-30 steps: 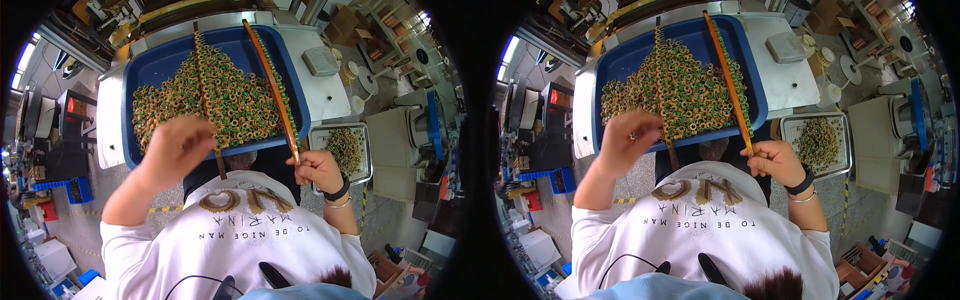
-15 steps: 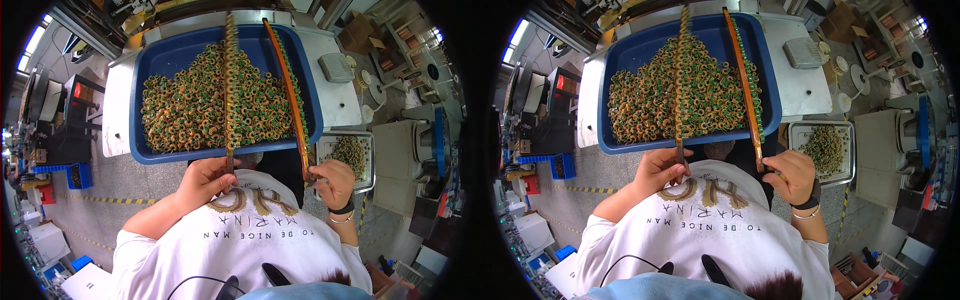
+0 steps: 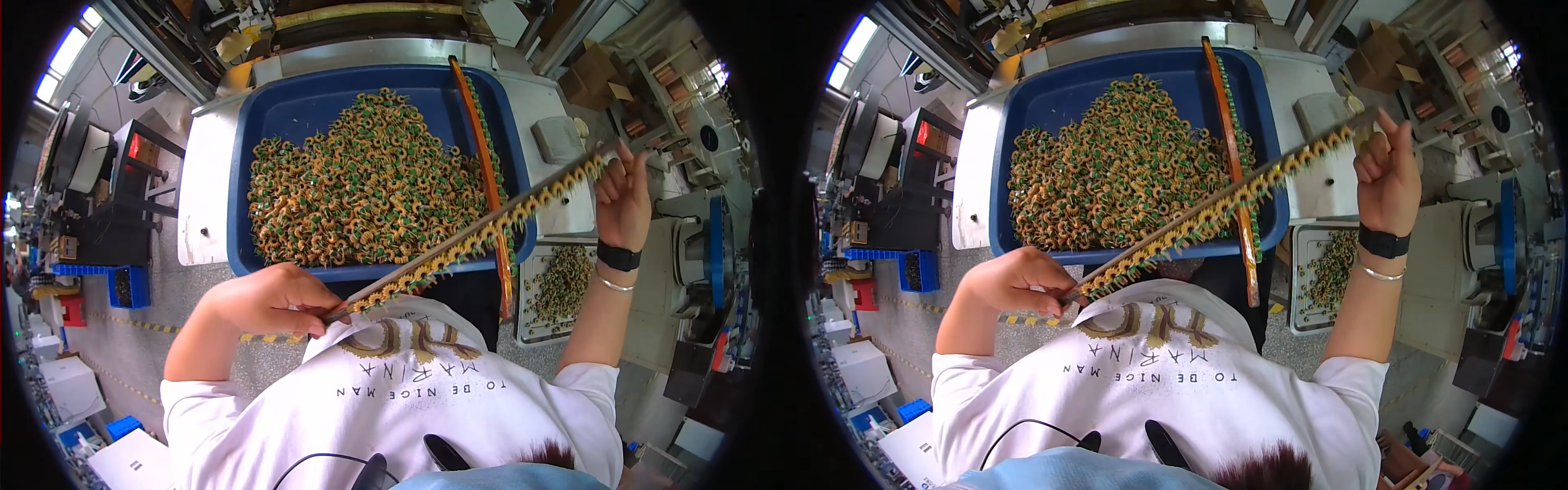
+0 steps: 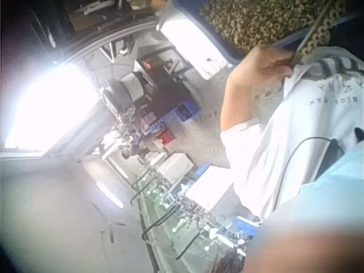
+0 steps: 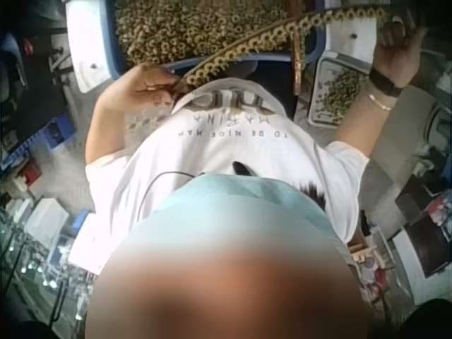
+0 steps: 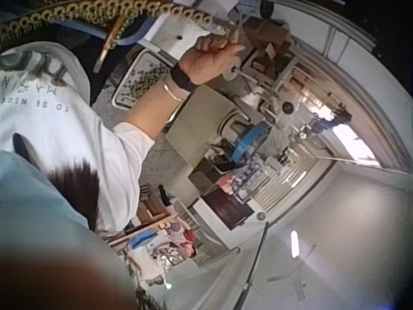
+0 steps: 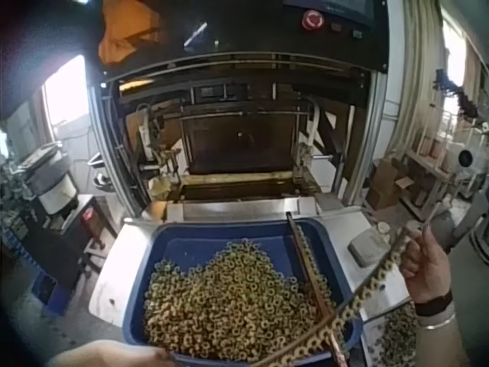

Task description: Picking and placing small colorful eyelet components onto a metal strip guide at a workstation.

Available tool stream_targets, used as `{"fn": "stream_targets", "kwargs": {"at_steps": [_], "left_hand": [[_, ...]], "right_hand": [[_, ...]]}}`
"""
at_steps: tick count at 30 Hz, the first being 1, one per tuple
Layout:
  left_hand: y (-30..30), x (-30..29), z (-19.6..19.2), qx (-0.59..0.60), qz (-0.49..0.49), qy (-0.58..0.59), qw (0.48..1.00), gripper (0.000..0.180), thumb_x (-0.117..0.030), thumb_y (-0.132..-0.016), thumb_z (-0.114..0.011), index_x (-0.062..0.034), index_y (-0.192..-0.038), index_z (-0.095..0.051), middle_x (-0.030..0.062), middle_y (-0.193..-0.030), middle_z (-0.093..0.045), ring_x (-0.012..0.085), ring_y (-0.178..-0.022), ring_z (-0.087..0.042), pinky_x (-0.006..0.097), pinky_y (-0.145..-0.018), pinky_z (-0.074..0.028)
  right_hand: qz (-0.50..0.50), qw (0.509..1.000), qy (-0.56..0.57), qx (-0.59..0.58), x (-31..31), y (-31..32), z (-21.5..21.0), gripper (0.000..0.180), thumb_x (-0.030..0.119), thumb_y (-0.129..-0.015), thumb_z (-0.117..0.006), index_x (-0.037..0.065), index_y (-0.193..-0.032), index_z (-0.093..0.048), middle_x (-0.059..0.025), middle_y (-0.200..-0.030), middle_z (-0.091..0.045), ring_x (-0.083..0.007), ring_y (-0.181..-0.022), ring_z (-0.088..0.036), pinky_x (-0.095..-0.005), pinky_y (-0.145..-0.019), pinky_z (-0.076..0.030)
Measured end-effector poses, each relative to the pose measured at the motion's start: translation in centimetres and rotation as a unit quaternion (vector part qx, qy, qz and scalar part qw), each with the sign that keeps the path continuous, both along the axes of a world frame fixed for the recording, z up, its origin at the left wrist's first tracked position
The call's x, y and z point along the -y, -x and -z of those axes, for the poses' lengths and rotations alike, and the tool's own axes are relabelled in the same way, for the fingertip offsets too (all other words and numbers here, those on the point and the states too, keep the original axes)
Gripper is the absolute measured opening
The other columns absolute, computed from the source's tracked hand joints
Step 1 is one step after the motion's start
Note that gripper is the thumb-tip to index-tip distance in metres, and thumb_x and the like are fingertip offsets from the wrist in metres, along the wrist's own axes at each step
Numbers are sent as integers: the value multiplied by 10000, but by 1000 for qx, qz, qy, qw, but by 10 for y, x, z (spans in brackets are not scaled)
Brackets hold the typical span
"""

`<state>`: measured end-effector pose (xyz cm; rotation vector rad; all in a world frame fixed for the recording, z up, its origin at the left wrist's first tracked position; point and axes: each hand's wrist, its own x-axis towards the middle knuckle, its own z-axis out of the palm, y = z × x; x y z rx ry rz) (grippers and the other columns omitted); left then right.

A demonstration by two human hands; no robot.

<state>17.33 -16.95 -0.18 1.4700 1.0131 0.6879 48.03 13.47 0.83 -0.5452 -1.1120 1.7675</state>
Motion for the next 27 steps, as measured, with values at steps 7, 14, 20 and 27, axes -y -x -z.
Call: {"fn": "stream_targets", "kwargs": {"at_steps": [7,14,20,27], "left_hand": [[70,-25,-43,-281,-143,11,949,237,-88,-812,-613,22,-1022,-617,103,-793,-619,158,-632,-576,294,-571,-464],[183,-104,-25,-352,-405,-151,830,223,-76,-866,-546,11,-1061,-609,34,-772,-599,80,-591,-471,226,-570,-425],[228,-143,13,107,-561,-130,810,269,-97,-878,-558,69,-1088,-536,72,-841,-578,123,-689,-539,216,-602,-453],[218,-167,22,211,-643,-128,725,162,-85,-867,-573,26,-984,-560,60,-819,-585,125,-675,-541,216,-605,-480]], "right_hand": [[-115,992,22,45,-27,31,-7,192,221,-915,-499,38,-942,-550,8,-693,-460,-90,-605,-409,-199,-542,-329],[-108,993,33,19,-95,122,6,213,211,-852,-561,17,-940,-564,-66,-797,-582,-148,-717,-531,-250,-649,-445],[-68,992,16,108,-140,182,16,205,182,-802,-616,-4,-887,-595,-65,-734,-596,-145,-617,-531,-246,-545,-447],[-28,988,18,149,-150,201,19,170,154,-828,-599,-10,-872,-605,-63,-724,-602,-141,-609,-545,-247,-549,-461]]}}
